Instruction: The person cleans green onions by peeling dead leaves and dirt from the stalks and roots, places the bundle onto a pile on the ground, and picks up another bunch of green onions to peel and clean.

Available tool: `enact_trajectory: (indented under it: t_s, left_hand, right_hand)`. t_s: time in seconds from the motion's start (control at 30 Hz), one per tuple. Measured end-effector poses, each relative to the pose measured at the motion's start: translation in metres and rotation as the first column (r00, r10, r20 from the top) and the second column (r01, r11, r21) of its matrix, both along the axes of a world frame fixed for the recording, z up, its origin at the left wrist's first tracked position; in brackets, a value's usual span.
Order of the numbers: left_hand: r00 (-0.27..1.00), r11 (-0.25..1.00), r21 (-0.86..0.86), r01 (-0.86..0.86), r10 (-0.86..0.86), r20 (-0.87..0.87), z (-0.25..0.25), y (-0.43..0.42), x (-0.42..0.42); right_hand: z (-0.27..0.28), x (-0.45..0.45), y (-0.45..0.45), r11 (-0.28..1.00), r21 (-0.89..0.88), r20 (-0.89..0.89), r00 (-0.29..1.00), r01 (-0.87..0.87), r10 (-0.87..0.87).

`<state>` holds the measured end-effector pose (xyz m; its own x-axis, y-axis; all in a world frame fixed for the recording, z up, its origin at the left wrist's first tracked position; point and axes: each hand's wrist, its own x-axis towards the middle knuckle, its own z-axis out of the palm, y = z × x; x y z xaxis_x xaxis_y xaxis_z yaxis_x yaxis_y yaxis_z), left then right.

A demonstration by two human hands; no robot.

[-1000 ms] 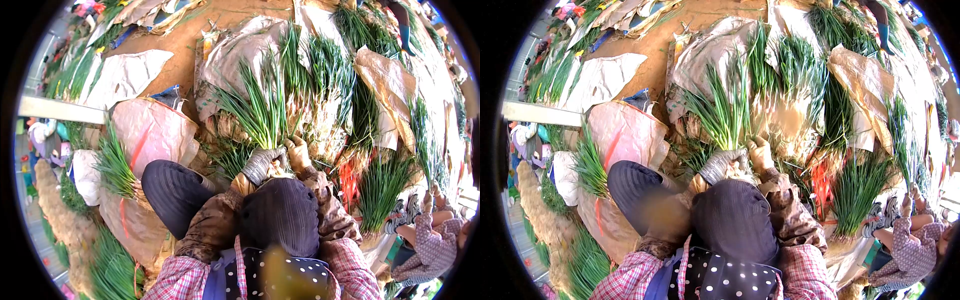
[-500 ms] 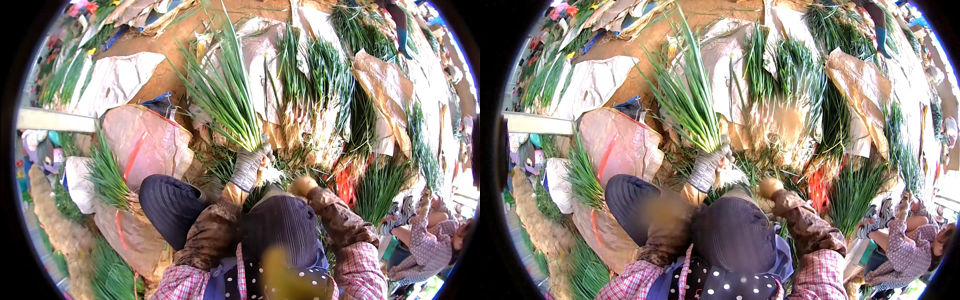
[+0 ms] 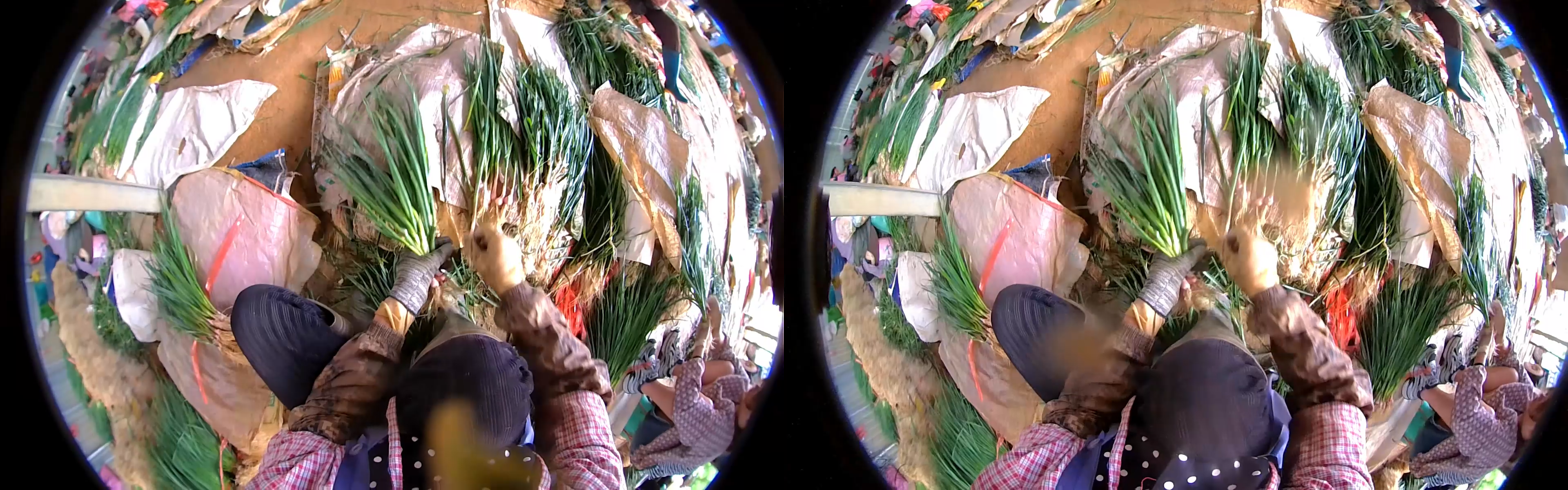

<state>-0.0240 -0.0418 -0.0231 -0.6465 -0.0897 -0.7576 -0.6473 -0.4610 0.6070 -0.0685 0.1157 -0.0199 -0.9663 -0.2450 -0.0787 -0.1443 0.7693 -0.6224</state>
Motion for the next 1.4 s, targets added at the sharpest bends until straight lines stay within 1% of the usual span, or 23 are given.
enact_trajectory:
  t_s: [0.07, 0.13, 0.17, 0.2, 0.27, 0.3, 0.33, 0.4, 0.53, 0.57, 0.63, 0.73, 0.77, 0.8, 0.83, 0.87, 1.0, 1.03, 1.07, 1.1, 1.23, 1.27, 1.4]
  left_hand:
    - [0.998, 0.996, 0.089, 0.012, -0.007, -0.055, -0.026, 0.001, 0.008]
    - [0.984, 0.982, -0.072, 0.174, -0.172, 0.036, -0.022, 0.002, 0.003]
    - [0.996, 0.996, -0.027, 0.085, -0.086, -0.035, -0.020, 0.003, 0.007]
    - [0.988, 0.996, -0.027, 0.090, -0.093, -0.123, -0.018, 0.003, 0.009]
    - [0.967, 0.961, -0.115, 0.250, -0.243, 0.072, -0.007, 0.006, 0.000]
    - [0.968, 0.967, -0.065, 0.247, -0.242, 0.071, -0.007, 0.007, 0.002]
    - [0.968, 0.970, -0.016, 0.244, -0.243, 0.069, -0.007, 0.006, 0.004]
    - [0.969, 0.970, -0.032, 0.241, -0.239, 0.062, -0.004, 0.010, 0.001]
    - [0.975, 0.953, -0.208, 0.221, -0.215, 0.051, 0.009, 0.021, 0.002]
    - [0.983, 0.958, -0.220, 0.183, -0.184, 0.018, 0.015, 0.023, 0.004]
    - [0.992, 0.958, -0.271, 0.094, -0.113, -0.054, 0.031, 0.030, 0.011]
    - [0.977, 0.910, -0.355, 0.213, -0.205, 0.058, 0.033, 0.040, 0.020]
    - [0.976, 0.889, -0.403, 0.217, -0.209, 0.063, 0.031, 0.040, 0.020]
    - [0.976, 0.868, -0.447, 0.216, -0.209, 0.066, 0.026, 0.039, 0.019]
    - [0.992, 0.957, -0.282, 0.067, -0.095, -0.086, 0.037, 0.039, 0.021]
    - [0.982, 0.997, -0.032, -0.071, 0.064, -0.180, 0.048, 0.039, 0.025]
    - [0.910, 0.956, 0.257, -0.141, 0.227, -0.348, 0.006, 0.025, 0.010]
    - [0.931, 0.947, 0.278, -0.163, 0.241, -0.274, 0.011, 0.024, 0.008]
    - [0.948, 0.937, 0.295, -0.188, 0.252, -0.196, 0.014, 0.022, 0.007]
    - [0.971, 0.969, 0.168, -0.183, 0.205, -0.122, 0.036, 0.020, 0.008]
    - [0.967, 0.964, 0.165, -0.208, 0.228, -0.113, -0.036, 0.010, 0.011]
    - [0.992, 0.992, 0.030, -0.125, 0.124, 0.034, -0.046, 0.010, 0.009]
    - [0.991, 0.991, 0.027, -0.135, 0.136, -0.023, -0.020, 0.020, 0.001]
  right_hand:
    - [-0.002, 0.039, 0.005, 0.985, -0.096, 0.121, 0.981, -0.140, 0.151]
    - [0.018, 0.055, 0.005, 0.969, -0.164, 0.228, 0.949, -0.184, 0.219]
    - [0.024, 0.049, 0.009, 0.966, -0.118, 0.374, 0.891, -0.229, 0.257]
    - [0.039, 0.035, 0.008, 0.974, -0.113, 0.510, 0.830, -0.196, 0.226]
    - [0.002, 0.019, 0.015, 0.991, -0.128, 0.513, 0.854, -0.028, 0.090]
    - [0.015, 0.008, 0.008, 0.961, -0.246, 0.574, 0.818, 0.128, 0.038]
    - [0.001, -0.001, -0.002, 0.969, -0.136, 0.502, 0.857, 0.207, -0.113]
    - [-0.003, -0.006, -0.010, 0.768, -0.490, 0.616, 0.787, 0.413, -0.031]
    - [-0.005, 0.014, -0.023, 0.711, -0.579, 0.449, 0.884, 0.398, -0.129]
    - [-0.007, 0.017, -0.018, 0.616, -0.587, 0.581, 0.803, 0.526, -0.132]
    - [-0.014, 0.024, -0.006, 0.472, -0.560, 0.715, 0.685, 0.681, -0.140]
    - [-0.018, 0.038, 0.010, 0.570, -0.400, 0.702, 0.640, 0.718, -0.313]
    - [-0.047, 0.043, 0.025, 0.845, -0.199, 0.526, 0.781, 0.497, -0.336]
    - [-0.073, 0.048, 0.039, 0.964, 0.101, 0.344, 0.901, 0.246, -0.266]
    - [-0.055, 0.053, 0.044, 0.966, 0.260, 0.551, 0.822, -0.005, -0.144]
    - [-0.058, 0.055, 0.045, 0.955, 0.288, 0.583, 0.804, -0.074, -0.113]
    - [-0.089, 0.053, 0.052, 0.851, 0.389, 0.717, 0.696, -0.353, -0.039]
    - [-0.056, 0.042, 0.054, 0.903, 0.322, 0.480, 0.871, -0.284, 0.103]
    - [-0.040, 0.029, 0.042, 0.929, 0.362, 0.306, 0.951, -0.071, -0.046]
    - [-0.030, 0.011, 0.029, 0.919, 0.391, 0.240, 0.958, 0.050, -0.155]
    - [-0.030, -0.070, -0.006, 0.818, 0.566, 0.215, 0.940, 0.102, -0.266]
    - [-0.021, -0.075, -0.009, 0.809, 0.581, 0.227, 0.937, 0.089, -0.266]
    - [-0.054, -0.074, 0.005, 0.897, 0.425, 0.185, 0.959, 0.118, -0.214]
